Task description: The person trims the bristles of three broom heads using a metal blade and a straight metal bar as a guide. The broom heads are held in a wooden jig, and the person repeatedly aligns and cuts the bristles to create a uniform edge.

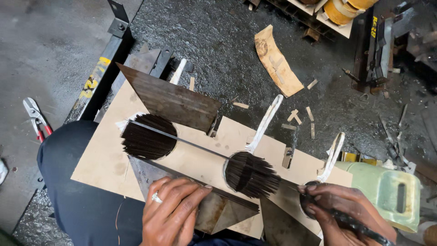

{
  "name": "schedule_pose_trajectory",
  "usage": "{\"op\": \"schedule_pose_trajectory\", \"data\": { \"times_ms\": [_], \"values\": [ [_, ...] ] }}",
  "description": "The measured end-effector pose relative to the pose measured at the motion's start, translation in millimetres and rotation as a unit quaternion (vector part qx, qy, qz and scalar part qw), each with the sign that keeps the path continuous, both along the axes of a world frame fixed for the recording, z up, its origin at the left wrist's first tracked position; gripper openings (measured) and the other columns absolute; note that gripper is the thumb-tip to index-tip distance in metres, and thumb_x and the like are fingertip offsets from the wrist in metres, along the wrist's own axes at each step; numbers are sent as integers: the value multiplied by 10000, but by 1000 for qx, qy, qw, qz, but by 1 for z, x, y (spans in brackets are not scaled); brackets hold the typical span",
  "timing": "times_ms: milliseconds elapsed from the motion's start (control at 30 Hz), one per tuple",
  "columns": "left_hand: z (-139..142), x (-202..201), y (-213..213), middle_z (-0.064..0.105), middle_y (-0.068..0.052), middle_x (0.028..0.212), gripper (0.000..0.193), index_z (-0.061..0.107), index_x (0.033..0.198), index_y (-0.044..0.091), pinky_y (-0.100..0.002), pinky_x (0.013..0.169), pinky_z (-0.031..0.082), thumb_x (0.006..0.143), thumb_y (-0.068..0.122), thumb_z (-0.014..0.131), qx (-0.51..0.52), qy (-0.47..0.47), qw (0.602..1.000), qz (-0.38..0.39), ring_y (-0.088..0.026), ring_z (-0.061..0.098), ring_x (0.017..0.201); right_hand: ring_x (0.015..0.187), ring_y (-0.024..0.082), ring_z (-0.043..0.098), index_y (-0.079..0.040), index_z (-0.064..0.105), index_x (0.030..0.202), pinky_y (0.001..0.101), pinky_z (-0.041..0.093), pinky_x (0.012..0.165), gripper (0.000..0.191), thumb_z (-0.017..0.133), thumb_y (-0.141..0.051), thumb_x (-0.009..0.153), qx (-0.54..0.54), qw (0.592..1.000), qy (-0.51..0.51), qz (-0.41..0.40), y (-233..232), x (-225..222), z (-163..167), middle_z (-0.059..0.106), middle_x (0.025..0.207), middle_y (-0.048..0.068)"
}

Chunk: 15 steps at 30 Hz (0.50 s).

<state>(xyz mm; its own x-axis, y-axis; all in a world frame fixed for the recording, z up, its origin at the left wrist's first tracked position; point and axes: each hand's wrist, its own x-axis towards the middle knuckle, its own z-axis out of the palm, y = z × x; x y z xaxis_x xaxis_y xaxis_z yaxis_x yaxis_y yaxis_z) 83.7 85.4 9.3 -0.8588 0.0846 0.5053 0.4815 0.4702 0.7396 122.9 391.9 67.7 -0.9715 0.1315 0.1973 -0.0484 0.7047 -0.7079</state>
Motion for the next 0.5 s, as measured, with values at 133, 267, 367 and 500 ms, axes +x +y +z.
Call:
{"op": "schedule_pose_trajectory", "data": {
  "times_ms": [133, 267, 367, 500],
  "values": [
    [-8, 4, -3, 713, -105, 934, 298, 772, 1006, 27, -465, 903, 486, 721, -21, 702, 15, -38, 999, 1, -258, 711, 940, 930, 246, 784, 23, 670, 963, 370, 671, 818, 142, 735, 9, 838, 45, 999, 3, -25, -24, -12, 12, 729, 959, 185],
    [-12, 0, -2, 712, -110, 942, 312, 772, 1026, 21, -456, 898, 486, 726, -22, 699, 22, -17, 1000, -11, -262, 708, 939, 935, 249, 786, -3, 668, 885, 373, 656, 826, 122, 766, 6, 814, 109, 994, -3, -18, -34, -17, 21, 740, 923, 173],
    [-11, -3, -1, 710, -110, 945, 314, 769, 1035, 16, -442, 891, 490, 729, -17, 705, 27, 0, 999, -18, -260, 707, 937, 951, 235, 794, -11, 674, 875, 353, 661, 838, 111, 758, 27, 813, 76, 997, -11, -15, -43, -19, 26, 744, 924, 162],
    [-10, -3, -2, 704, -113, 938, 341, 768, 1026, 14, -440, 893, 490, 694, -9, 698, 21, 7, 1000, -16, -263, 703, 934, 938, 211, 791, -5, 697, 855, 319, 647, 831, 115, 757, 45, 771, 93, 995, -25, 5, -55, -24, 33, 763, 926, 144]
  ]
}}
